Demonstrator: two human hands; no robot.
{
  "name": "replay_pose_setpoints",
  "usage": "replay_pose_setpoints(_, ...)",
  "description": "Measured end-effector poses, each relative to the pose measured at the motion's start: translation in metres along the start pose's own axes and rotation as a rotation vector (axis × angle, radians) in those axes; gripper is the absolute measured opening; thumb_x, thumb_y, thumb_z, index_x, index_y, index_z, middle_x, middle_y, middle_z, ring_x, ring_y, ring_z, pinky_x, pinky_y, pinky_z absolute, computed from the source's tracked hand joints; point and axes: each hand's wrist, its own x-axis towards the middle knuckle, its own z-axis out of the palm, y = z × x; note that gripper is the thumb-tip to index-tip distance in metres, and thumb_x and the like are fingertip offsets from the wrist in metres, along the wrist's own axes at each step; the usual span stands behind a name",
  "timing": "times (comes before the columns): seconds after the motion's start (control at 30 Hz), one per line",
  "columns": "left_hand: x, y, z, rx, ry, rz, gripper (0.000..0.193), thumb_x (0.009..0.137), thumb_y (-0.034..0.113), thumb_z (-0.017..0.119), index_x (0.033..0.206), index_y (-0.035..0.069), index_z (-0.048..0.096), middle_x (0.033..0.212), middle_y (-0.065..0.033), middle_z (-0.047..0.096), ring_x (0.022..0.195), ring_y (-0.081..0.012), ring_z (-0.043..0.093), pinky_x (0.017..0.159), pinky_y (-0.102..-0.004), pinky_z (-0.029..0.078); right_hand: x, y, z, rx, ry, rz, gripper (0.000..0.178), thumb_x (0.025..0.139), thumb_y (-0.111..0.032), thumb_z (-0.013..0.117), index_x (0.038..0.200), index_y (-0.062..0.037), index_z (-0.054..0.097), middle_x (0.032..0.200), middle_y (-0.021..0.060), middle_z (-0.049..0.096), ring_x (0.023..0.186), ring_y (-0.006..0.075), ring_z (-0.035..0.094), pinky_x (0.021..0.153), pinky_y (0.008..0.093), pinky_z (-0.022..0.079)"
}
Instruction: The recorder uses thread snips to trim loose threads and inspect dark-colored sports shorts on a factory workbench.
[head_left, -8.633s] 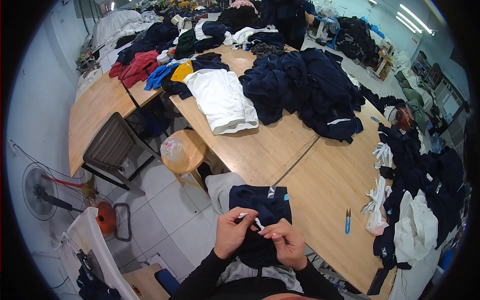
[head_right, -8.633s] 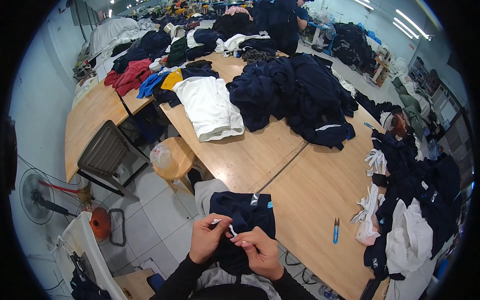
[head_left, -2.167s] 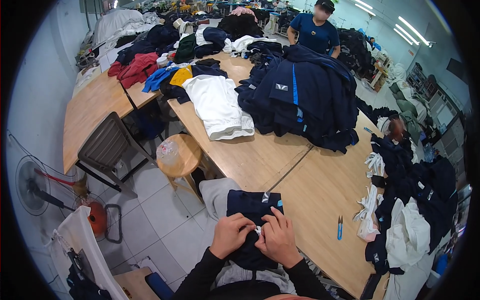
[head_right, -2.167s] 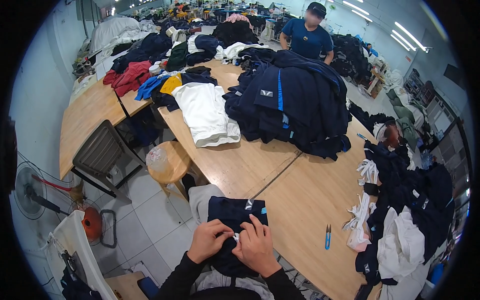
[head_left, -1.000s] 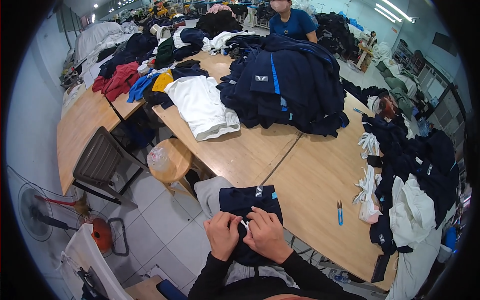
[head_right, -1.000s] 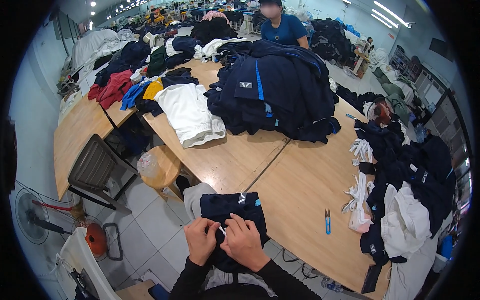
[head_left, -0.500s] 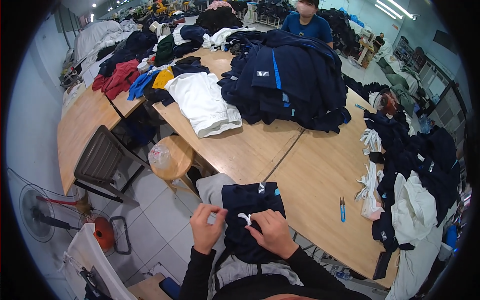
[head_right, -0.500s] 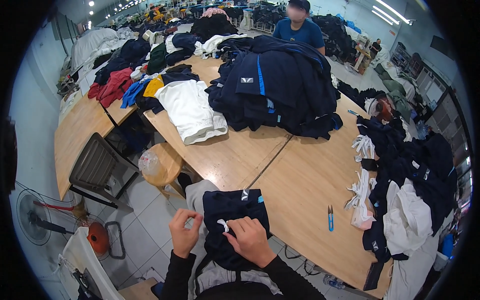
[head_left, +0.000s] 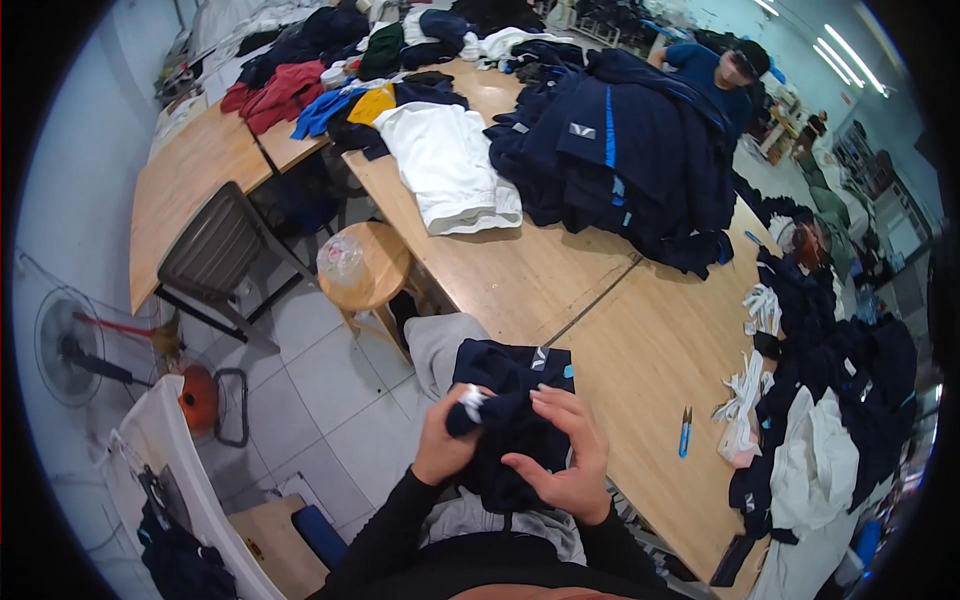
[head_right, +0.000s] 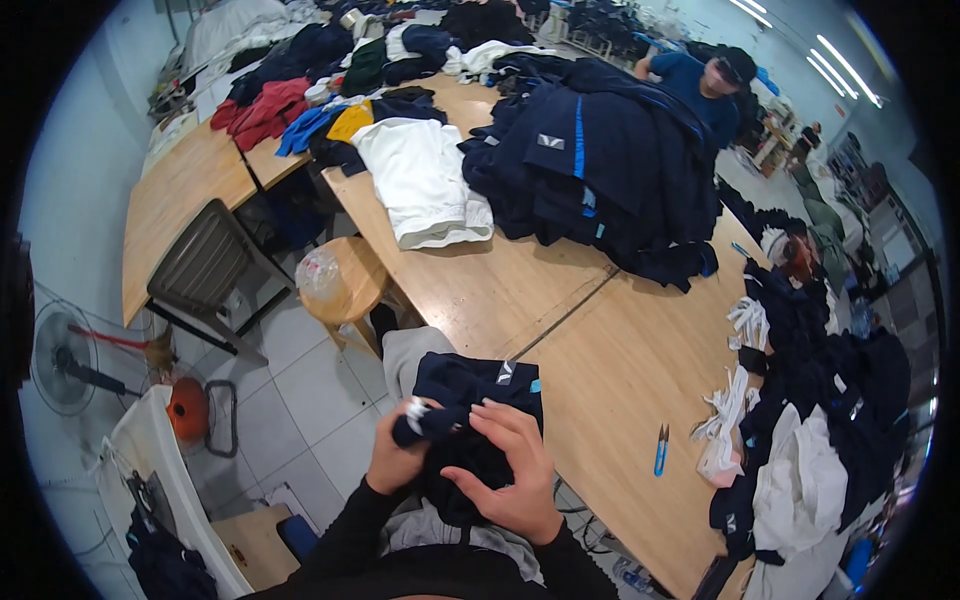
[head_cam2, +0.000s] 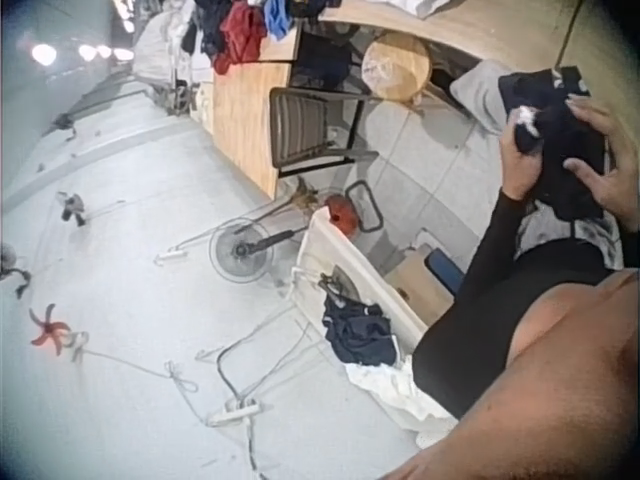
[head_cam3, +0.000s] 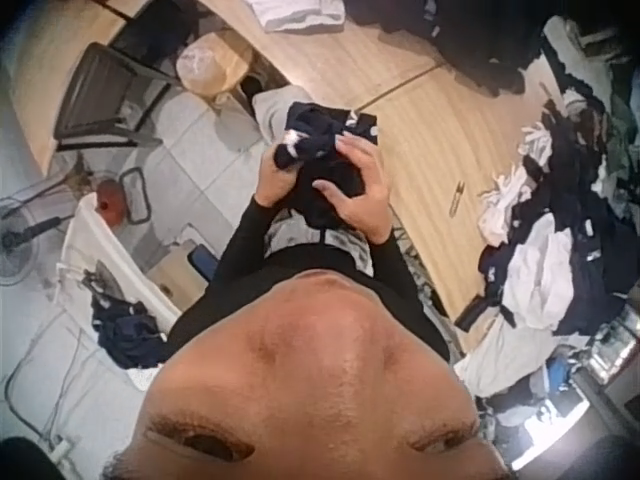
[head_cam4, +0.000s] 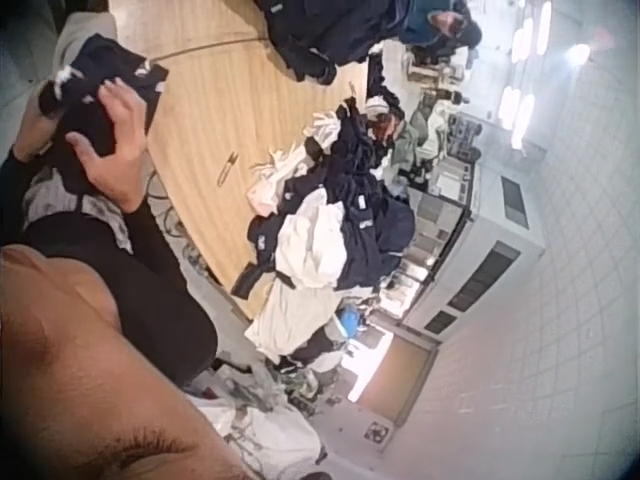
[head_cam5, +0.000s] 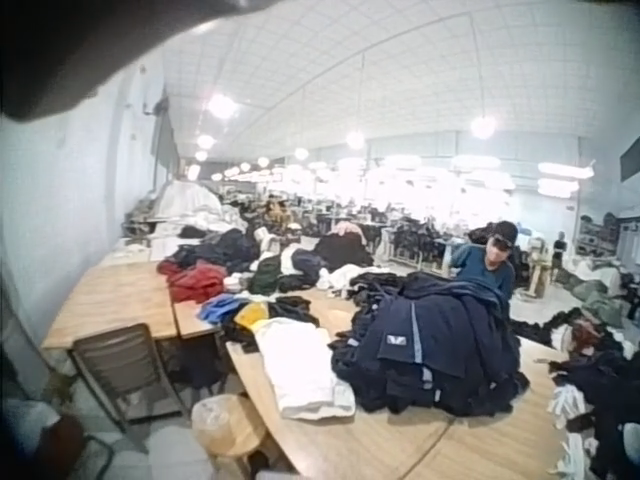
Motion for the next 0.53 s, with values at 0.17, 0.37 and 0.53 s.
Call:
replay_pose_setpoints(0.17,0.002,0.002,-0.020,-0.348,0.329,0.042,0.015,0.111,0.012,0.062,0.116,-0.002,0.065,0.095,-0.0138,0.072,0.091,-0.0258,0.072,0.090,-0.0403,0.058,-0.016,0.032,0.025,-0.407,-0.509,0.106,0.107,0.080,-0.039,0.093,0.166,-0.0046,0.039,0.163,0.0243,0.046,0.153,0.0434,0.042,0.123,0.0500,0.035)
replay_pose_setpoints(0.37,0.003,0.001,-0.077,-0.343,0.700,0.175,0.037,0.112,0.045,0.060,0.120,0.009,0.061,0.095,-0.0053,0.066,0.090,-0.0175,0.064,0.090,-0.0330,0.053,-0.035,0.044,0.011,-0.334,-0.547,0.096,0.094,0.089,-0.039,0.086,0.165,-0.0081,0.041,0.158,0.0193,0.054,0.146,0.0376,0.051,0.118,0.0513,0.041)
replay_pose_setpoints(0.53,-0.012,0.028,-0.217,-1.122,0.270,0.507,0.034,0.105,0.044,0.072,0.130,0.022,0.066,0.111,0.0050,0.065,0.106,-0.0094,0.061,0.107,-0.0320,0.049,-0.044,0.079,-0.002,-0.206,-0.847,0.378,0.075,0.098,-0.035,0.078,0.161,-0.0072,0.047,0.140,0.0252,0.068,0.120,0.0378,0.070,0.111,0.0527,0.049)
